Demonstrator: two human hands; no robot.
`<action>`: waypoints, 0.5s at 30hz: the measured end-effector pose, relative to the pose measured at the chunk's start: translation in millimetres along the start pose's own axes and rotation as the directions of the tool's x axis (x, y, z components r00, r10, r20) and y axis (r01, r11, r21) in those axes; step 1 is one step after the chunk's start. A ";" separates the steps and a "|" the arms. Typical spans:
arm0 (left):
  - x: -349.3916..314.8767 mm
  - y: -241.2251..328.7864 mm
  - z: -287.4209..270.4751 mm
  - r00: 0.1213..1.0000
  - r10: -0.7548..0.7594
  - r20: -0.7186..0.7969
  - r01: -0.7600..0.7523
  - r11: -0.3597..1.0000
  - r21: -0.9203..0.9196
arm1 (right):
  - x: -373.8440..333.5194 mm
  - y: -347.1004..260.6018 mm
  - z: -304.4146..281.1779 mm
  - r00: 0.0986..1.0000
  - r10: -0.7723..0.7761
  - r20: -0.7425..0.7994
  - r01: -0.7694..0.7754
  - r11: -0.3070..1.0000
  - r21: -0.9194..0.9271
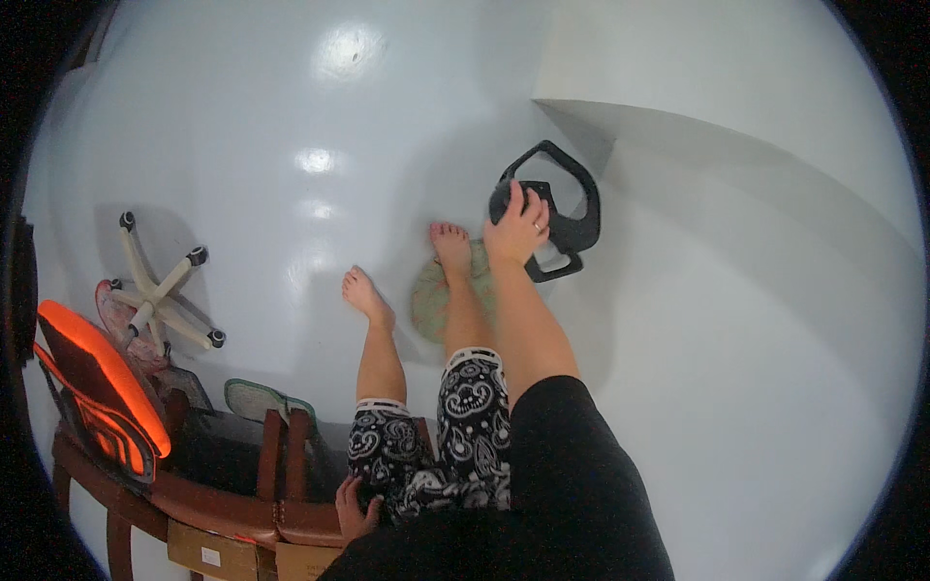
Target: The person unpacks a cardboard box and removes parts of an office chair, including the base, wheels, and seat. They sit on the floor and attach the wheels to the chair base by hand, then place the assembled base on the floor.
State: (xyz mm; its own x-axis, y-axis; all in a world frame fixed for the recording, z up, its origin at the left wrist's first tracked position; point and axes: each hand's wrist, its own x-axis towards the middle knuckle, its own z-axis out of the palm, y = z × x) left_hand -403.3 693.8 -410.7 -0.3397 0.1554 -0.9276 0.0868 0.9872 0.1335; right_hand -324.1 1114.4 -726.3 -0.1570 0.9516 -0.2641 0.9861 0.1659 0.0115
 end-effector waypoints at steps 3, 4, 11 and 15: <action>5.4 -14.9 21.4 0.996 -0.020 -0.083 0.018 1.000 -0.015 | 2.4 -20.7 54.8 0.999 -0.033 0.026 0.035 0.997 -0.068; 2.9 -18.5 30.4 0.994 -0.037 -0.107 0.033 0.999 -0.036 | 1.7 -26.7 70.6 0.999 -0.025 0.029 0.027 0.996 -0.083; -6.4 -37.8 63.1 0.957 -0.074 -0.280 0.025 0.984 -0.175 | 36.1 -35.1 111.4 0.990 0.133 -0.043 -0.136 0.986 -0.100; -13.1 -70.8 89.1 0.955 -0.068 -0.288 -0.003 0.971 -0.239 | 53.2 -27.5 119.7 0.995 0.051 -0.082 -0.066 0.980 -0.188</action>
State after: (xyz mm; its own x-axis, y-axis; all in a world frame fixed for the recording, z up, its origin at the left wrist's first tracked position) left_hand -321.5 618.7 -439.0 -0.6003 0.0916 -0.7945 -0.1387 0.9665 0.2162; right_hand -353.0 1129.6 -856.2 -0.1106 0.9769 -0.1828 0.9664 0.1486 0.2098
